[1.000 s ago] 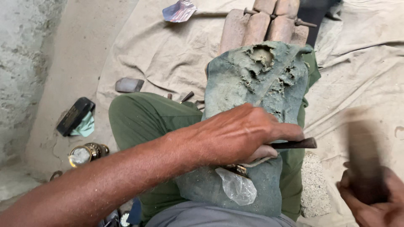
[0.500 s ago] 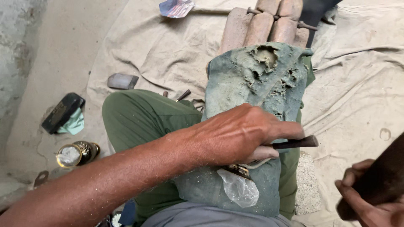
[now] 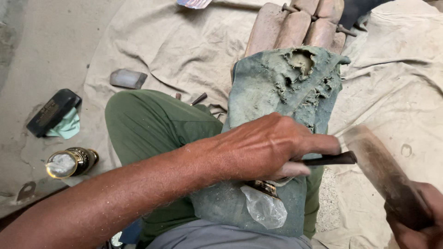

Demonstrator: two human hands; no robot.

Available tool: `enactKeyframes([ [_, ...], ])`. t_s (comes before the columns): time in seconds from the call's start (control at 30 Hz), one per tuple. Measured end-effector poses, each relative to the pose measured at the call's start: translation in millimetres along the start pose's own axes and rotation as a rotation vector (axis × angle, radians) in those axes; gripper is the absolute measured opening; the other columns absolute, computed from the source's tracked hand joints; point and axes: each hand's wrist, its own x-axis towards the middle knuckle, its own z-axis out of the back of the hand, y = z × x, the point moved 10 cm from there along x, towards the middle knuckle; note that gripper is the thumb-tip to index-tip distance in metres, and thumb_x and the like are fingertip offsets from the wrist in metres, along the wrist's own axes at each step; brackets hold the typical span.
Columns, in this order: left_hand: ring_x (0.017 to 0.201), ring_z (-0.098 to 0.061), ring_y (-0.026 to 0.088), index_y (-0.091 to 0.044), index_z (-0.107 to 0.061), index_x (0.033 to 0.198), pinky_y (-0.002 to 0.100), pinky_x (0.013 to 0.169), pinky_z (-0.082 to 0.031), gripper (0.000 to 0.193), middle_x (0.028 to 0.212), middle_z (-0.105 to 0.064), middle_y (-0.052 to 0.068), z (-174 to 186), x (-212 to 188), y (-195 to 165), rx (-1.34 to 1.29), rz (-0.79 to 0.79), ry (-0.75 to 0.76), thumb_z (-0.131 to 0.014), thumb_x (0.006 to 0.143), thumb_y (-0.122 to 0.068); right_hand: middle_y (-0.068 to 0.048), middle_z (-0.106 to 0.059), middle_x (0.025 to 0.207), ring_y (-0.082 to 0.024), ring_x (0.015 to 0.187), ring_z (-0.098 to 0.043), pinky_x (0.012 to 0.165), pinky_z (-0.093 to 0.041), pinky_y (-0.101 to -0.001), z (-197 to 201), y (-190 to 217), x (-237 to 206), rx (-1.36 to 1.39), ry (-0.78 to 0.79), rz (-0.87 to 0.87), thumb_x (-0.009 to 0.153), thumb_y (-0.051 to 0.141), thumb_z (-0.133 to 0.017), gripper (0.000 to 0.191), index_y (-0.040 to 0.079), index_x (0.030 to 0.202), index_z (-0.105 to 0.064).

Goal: The person sits on the floor and repeatedly strikes a small brass-colored metal object with a hammer and chisel to shape or emboss it. The object is held against a padded support on the lap, and the person adjusts its position between strikes.

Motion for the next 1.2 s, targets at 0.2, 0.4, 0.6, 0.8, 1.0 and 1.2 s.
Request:
enactKeyframes([
  [0.2, 0.073, -0.071, 0.022, -0.017, -0.059, 0.138, 0.039, 0.065, -0.057, 0.057, 0.086, -0.075, 0.006, 16, -6, -17, -0.002, -0.163, -0.087, -0.081, 0.085, -0.019, -0.013, -0.070, 0.095, -0.021, 0.086, -0.069, 0.083, -0.057, -0.0314, -12, -76, 6, 0.237, 0.098, -0.250, 0.071, -0.014, -0.080, 0.047, -0.001, 0.111, -0.058],
  [0.4, 0.081, -0.073, 0.025, -0.015, -0.058, 0.138, 0.040, 0.069, -0.057, 0.056, 0.092, -0.075, 0.008, 20, -13, -13, 0.003, -0.153, -0.121, -0.081, 0.088, -0.021, -0.009, -0.067, 0.086, -0.020, 0.085, -0.069, 0.084, -0.056, -0.0311, 6, -63, -7, 0.084, 0.025, -0.130, 0.079, -0.009, -0.079, 0.042, 0.000, 0.112, -0.055],
  [0.6, 0.079, -0.073, 0.021, -0.019, -0.056, 0.141, 0.036, 0.071, -0.060, 0.060, 0.095, -0.076, 0.005, 19, -13, -8, -0.055, -0.203, -0.138, -0.079, 0.086, -0.023, -0.008, -0.067, 0.086, -0.020, 0.081, -0.069, 0.076, -0.058, -0.0331, 12, -26, -1, 0.120, -0.006, -0.176, 0.079, -0.003, -0.078, 0.041, 0.003, 0.112, -0.055],
  [0.8, 0.078, -0.071, 0.022, -0.016, -0.057, 0.140, 0.039, 0.069, -0.058, 0.059, 0.088, -0.074, 0.006, 18, -18, 2, -0.033, -0.182, -0.131, -0.082, 0.087, -0.022, -0.011, -0.068, 0.090, -0.023, 0.079, -0.069, 0.074, -0.058, -0.0351, 21, -62, 1, 0.055, 0.005, -0.242, 0.073, -0.006, -0.080, 0.047, 0.003, 0.114, -0.057],
  [1.0, 0.071, -0.068, 0.019, -0.016, -0.058, 0.139, 0.036, 0.066, -0.059, 0.060, 0.082, -0.072, 0.004, 16, -16, 4, -0.037, -0.224, -0.158, -0.082, 0.084, -0.021, -0.013, -0.067, 0.086, -0.022, 0.080, -0.069, 0.075, -0.060, -0.0342, 31, -105, 10, 0.215, 0.058, -0.174, 0.070, -0.004, -0.079, 0.052, 0.004, 0.116, -0.056],
  [1.2, 0.082, -0.073, 0.017, -0.016, -0.058, 0.133, 0.034, 0.077, -0.062, 0.051, 0.098, -0.074, 0.003, 23, -25, 5, -0.126, -0.301, -0.242, -0.081, 0.087, -0.019, -0.013, -0.065, 0.084, -0.020, 0.080, -0.068, 0.072, -0.057, -0.0322, 42, -92, 4, 0.146, 0.001, -0.110, 0.078, -0.006, -0.077, 0.044, 0.002, 0.116, -0.056],
])
